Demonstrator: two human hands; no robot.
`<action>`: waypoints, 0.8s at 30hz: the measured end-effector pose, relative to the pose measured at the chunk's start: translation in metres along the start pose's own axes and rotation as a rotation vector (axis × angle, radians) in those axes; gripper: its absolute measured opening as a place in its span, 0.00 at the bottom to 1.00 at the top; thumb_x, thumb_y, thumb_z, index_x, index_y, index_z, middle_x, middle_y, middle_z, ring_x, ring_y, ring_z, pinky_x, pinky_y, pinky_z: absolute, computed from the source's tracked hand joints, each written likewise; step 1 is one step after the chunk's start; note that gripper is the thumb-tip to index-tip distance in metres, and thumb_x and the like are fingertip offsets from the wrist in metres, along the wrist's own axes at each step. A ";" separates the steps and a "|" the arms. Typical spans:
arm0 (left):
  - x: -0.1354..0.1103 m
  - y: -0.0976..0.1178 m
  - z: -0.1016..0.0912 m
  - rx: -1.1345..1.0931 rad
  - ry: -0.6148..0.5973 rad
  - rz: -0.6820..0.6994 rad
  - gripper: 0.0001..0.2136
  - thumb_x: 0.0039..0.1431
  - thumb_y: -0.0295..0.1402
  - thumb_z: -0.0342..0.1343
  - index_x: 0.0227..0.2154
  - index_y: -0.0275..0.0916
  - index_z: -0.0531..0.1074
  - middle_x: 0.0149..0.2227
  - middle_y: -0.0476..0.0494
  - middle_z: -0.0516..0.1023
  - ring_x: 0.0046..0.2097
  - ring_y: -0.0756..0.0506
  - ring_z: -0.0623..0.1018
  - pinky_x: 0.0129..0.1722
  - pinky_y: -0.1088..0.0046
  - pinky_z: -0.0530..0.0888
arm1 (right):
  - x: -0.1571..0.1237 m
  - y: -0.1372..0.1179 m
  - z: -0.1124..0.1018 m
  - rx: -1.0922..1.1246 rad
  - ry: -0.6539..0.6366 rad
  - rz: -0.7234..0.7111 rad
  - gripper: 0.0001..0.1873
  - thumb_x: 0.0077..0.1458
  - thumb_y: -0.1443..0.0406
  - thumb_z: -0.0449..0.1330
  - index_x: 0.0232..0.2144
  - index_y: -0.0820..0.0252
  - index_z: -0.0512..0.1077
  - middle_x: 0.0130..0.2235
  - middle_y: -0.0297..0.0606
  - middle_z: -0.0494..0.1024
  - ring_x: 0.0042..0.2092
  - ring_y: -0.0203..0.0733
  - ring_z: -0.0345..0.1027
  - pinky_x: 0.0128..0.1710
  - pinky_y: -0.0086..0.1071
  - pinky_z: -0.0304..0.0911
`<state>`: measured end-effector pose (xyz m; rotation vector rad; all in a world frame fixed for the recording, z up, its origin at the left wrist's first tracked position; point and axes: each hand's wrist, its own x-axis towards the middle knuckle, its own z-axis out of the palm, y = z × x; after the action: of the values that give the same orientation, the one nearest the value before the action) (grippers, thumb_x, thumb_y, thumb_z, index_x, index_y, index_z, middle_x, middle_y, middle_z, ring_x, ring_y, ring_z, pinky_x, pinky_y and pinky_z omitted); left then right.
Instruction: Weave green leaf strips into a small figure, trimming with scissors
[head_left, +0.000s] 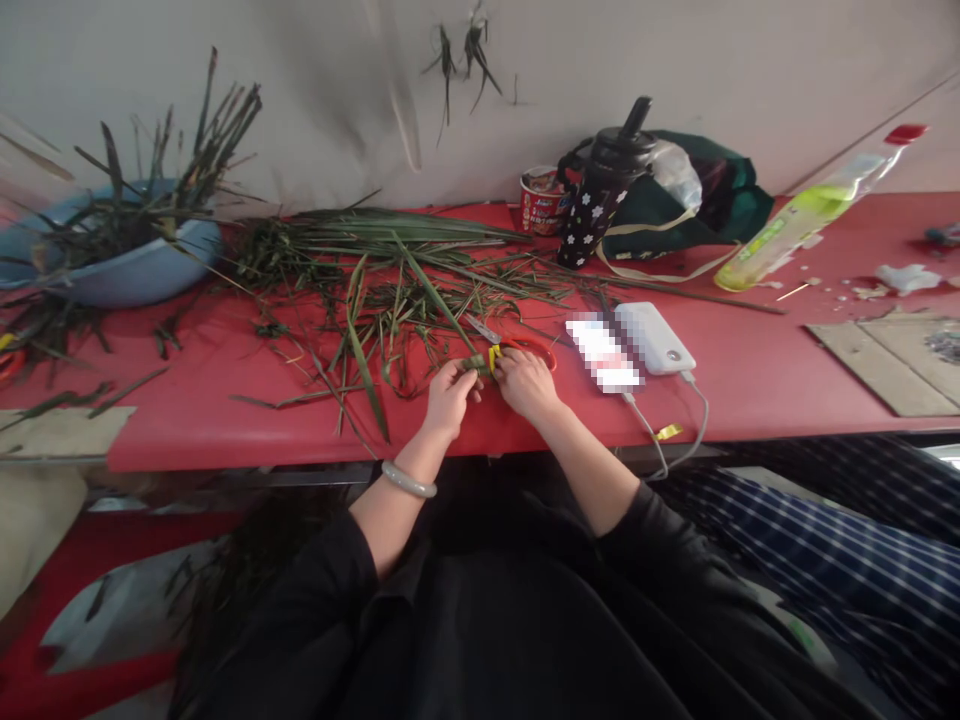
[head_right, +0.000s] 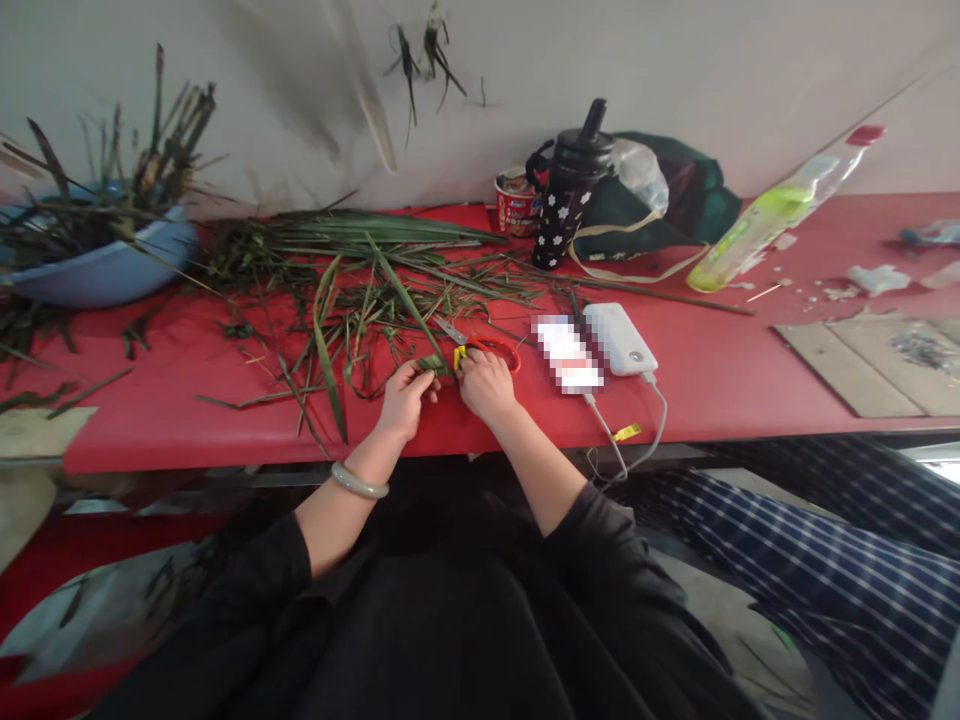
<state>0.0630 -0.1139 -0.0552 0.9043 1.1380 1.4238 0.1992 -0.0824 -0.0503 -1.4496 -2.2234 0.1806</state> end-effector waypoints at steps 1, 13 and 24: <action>0.003 0.002 0.002 -0.007 -0.001 -0.027 0.07 0.44 0.32 0.55 0.27 0.35 0.67 0.18 0.53 0.68 0.18 0.56 0.66 0.18 0.80 0.62 | 0.004 0.001 0.001 -0.013 -0.012 -0.002 0.11 0.51 0.67 0.52 0.37 0.60 0.70 0.45 0.45 0.70 0.44 0.49 0.62 0.43 0.42 0.59; 0.019 -0.004 -0.006 -0.042 -0.019 -0.017 0.06 0.43 0.32 0.54 0.26 0.36 0.68 0.17 0.54 0.67 0.17 0.57 0.64 0.16 0.82 0.59 | 0.011 -0.005 0.018 0.112 0.064 -0.042 0.12 0.50 0.70 0.51 0.36 0.62 0.71 0.41 0.45 0.71 0.44 0.47 0.61 0.46 0.40 0.58; 0.016 -0.003 -0.007 -0.066 -0.091 -0.011 0.07 0.42 0.30 0.54 0.27 0.35 0.71 0.18 0.53 0.67 0.18 0.57 0.64 0.18 0.81 0.61 | -0.010 -0.031 0.014 0.668 0.208 0.185 0.10 0.51 0.64 0.52 0.36 0.60 0.67 0.33 0.36 0.75 0.34 0.37 0.69 0.34 0.31 0.64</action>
<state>0.0547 -0.0995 -0.0607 0.9065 1.0208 1.3893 0.1707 -0.1028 -0.0552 -1.2175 -1.6292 0.7213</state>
